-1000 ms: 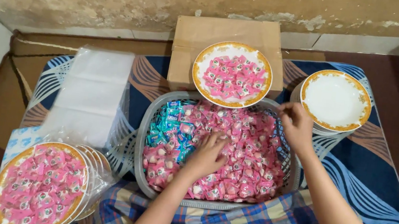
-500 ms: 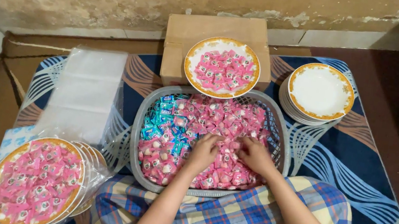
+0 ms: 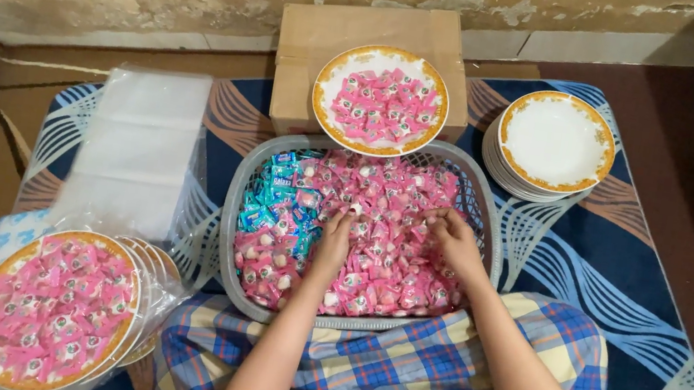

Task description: Organizing small pink packaged food items by picking them from a large bin and arranging them onto decorative plates.

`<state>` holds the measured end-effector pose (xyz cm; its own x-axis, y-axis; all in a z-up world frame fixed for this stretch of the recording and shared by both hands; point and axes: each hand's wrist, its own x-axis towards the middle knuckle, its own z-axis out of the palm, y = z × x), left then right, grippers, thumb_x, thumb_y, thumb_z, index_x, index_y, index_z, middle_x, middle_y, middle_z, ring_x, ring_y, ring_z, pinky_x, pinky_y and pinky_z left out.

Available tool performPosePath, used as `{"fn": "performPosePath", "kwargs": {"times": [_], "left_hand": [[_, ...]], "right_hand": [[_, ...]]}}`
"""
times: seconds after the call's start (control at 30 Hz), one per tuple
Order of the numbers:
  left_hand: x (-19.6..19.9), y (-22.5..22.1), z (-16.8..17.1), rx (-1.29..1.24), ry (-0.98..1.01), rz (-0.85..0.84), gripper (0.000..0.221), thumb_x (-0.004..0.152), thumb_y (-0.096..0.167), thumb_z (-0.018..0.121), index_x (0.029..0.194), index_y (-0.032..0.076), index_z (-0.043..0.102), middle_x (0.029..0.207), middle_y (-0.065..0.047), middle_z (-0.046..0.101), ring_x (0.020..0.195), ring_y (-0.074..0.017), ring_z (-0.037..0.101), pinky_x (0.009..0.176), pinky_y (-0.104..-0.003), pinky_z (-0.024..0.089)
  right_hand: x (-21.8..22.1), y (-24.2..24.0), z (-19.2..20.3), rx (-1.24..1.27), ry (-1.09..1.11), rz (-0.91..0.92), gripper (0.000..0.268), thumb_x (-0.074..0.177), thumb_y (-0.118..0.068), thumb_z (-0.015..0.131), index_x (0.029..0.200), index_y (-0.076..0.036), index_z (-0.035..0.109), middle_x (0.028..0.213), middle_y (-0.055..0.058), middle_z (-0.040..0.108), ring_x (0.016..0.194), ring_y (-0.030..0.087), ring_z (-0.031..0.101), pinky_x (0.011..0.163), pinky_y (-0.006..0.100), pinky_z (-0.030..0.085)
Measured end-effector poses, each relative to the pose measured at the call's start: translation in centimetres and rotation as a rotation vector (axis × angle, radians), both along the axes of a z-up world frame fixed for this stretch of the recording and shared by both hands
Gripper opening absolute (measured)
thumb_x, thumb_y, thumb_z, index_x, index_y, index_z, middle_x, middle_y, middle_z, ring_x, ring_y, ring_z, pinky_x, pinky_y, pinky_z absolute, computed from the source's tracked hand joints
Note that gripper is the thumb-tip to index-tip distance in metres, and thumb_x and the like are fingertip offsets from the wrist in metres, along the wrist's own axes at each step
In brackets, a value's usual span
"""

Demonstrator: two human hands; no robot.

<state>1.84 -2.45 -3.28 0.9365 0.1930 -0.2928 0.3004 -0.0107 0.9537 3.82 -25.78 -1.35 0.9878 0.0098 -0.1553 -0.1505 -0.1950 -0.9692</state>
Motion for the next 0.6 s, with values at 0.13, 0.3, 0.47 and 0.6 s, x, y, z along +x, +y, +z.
{"fn": "performPosePath", "kwargs": {"times": [0.13,0.3,0.47,0.6], "left_hand": [[0.9,0.8,-3.6,0.001,-0.013,-0.012,0.042,0.102,0.043,0.054,0.123,0.011,0.072,0.125,-0.010,0.071,0.123,-0.0254,0.061,0.110,-0.042,0.041],[0.0,0.3,-1.2,0.124,-0.115,-0.068,0.029,0.101,0.036,0.063,0.112,0.012,0.074,0.104,-0.009,0.074,0.105,-0.0189,0.066,0.094,-0.038,0.050],[-0.1,0.3,2.0,0.133,-0.143,-0.088,0.025,0.098,0.024,0.064,0.120,0.012,0.067,0.106,-0.008,0.069,0.096,-0.0208,0.063,0.083,-0.034,0.049],[-0.3,0.5,3.5,0.103,-0.088,-0.126,0.027,0.100,0.017,0.061,0.126,0.014,0.064,0.106,-0.002,0.066,0.059,-0.0081,0.046,0.053,-0.022,0.039]], "right_hand": [[-0.4,0.4,1.4,0.027,0.019,-0.036,0.020,0.096,-0.017,0.066,0.112,-0.012,0.076,0.077,0.008,0.068,0.071,0.016,0.060,0.066,0.033,0.055],[1.1,-0.6,-1.4,0.062,0.022,-0.183,0.017,0.095,-0.016,0.068,0.110,-0.013,0.076,0.068,0.002,0.062,0.062,0.011,0.053,0.054,0.028,0.049],[0.8,-0.8,-1.1,0.125,0.071,-0.207,0.011,0.098,-0.018,0.067,0.105,-0.011,0.069,0.068,-0.002,0.056,0.056,0.008,0.042,0.051,0.024,0.041],[0.3,-0.4,1.1,0.080,0.106,-0.134,0.010,0.100,-0.022,0.067,0.103,-0.013,0.067,0.076,-0.002,0.062,0.055,0.008,0.044,0.060,0.025,0.038]]}}
